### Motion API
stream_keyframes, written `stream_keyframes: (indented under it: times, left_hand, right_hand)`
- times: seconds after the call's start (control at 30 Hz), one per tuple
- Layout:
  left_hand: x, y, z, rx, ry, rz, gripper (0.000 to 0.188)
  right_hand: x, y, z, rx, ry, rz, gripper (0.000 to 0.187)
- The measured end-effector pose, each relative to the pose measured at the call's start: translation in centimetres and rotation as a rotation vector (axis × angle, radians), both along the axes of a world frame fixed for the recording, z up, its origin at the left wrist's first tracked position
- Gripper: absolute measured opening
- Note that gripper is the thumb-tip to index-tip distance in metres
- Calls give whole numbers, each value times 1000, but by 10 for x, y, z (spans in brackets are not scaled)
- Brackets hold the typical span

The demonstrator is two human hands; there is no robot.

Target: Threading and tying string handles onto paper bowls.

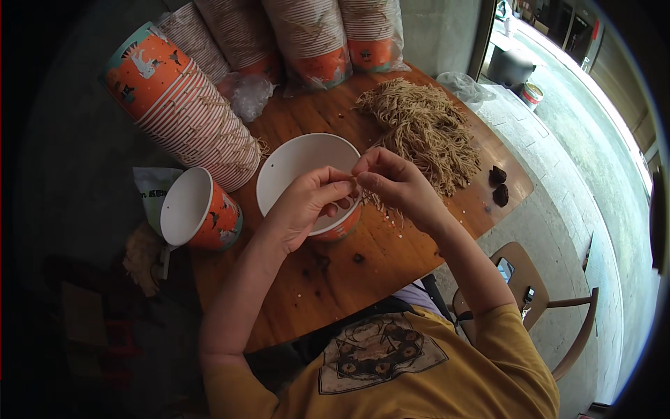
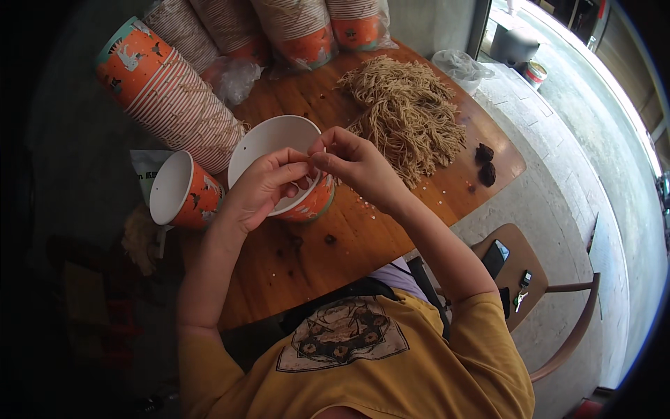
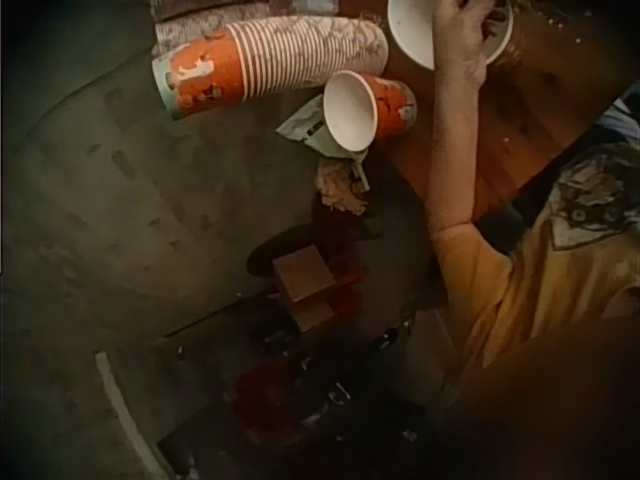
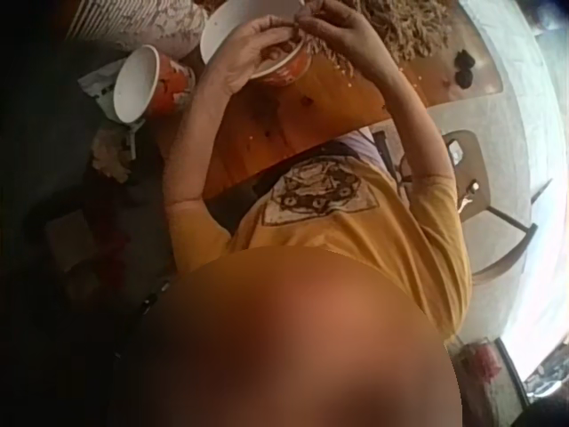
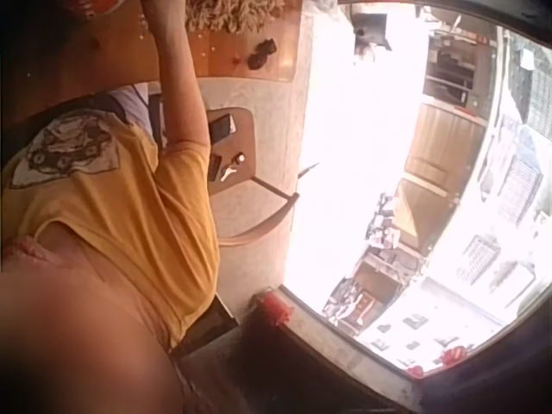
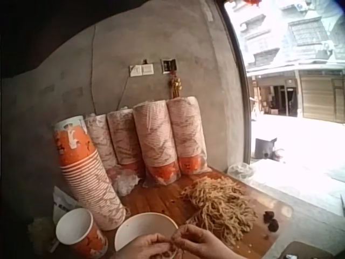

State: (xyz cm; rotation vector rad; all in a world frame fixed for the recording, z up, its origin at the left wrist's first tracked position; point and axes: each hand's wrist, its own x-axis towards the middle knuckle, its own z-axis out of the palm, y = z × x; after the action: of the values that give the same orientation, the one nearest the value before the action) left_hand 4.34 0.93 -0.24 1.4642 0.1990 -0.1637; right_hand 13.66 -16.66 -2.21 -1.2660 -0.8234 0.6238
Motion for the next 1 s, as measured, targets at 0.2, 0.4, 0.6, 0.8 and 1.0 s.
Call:
stream_keyframes:
  times: [0.2,0.4,0.6,0.8,1.0]
  left_hand:
    - [5,-1,1,-72,5,54,9]
    - [8,-3,2,0,6,106,11]
    - [3,-17,2,445,-197,328,12]
    - [-16,-27,15,965,-594,230,16]
    - [-19,-46,0,1490,-848,102,33]
  right_hand:
    - [3,-16,-14,-46,33,-74,15]
    - [-4,-22,-35,-181,-94,-126,17]
    - [-6,-24,-39,-225,-153,-176,15]
    - [-7,-26,-46,-179,-121,-175,14]
    - [-8,-25,-48,-135,-90,-178,14]
